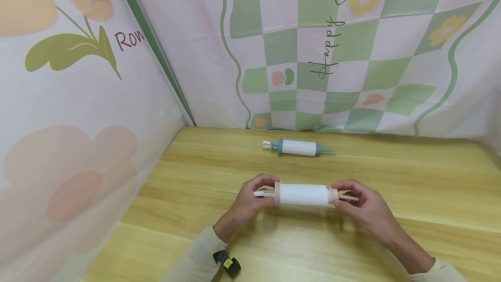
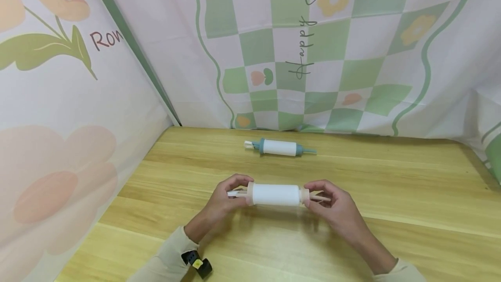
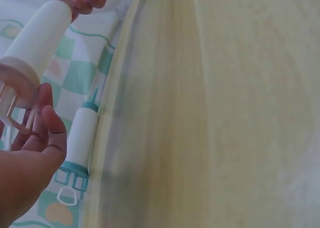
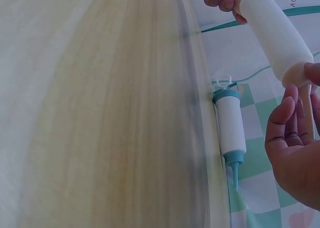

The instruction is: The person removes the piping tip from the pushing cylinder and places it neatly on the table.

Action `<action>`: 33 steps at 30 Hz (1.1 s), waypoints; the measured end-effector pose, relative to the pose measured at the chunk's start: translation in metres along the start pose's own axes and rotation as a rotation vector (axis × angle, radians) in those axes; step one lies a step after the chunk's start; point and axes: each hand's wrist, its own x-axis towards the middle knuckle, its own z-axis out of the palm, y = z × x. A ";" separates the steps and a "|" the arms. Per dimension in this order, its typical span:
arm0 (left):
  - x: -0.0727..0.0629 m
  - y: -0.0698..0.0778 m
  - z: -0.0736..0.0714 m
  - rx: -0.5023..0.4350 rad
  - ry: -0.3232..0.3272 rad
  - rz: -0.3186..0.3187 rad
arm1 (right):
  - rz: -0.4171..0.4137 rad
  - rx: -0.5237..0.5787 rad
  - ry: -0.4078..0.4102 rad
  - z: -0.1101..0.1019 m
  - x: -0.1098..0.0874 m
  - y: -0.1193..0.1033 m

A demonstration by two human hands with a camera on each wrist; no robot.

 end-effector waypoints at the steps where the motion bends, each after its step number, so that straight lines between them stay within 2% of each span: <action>1: 0.000 0.001 0.000 0.000 0.001 0.000 | -0.003 0.005 -0.002 0.000 0.000 0.000; 20: 0.000 0.000 -0.001 -0.002 -0.006 0.005 | -0.014 0.007 -0.003 0.000 -0.001 -0.001; 33: -0.002 0.000 -0.003 -0.016 0.019 -0.026 | -0.047 0.165 -0.007 -0.002 -0.001 0.000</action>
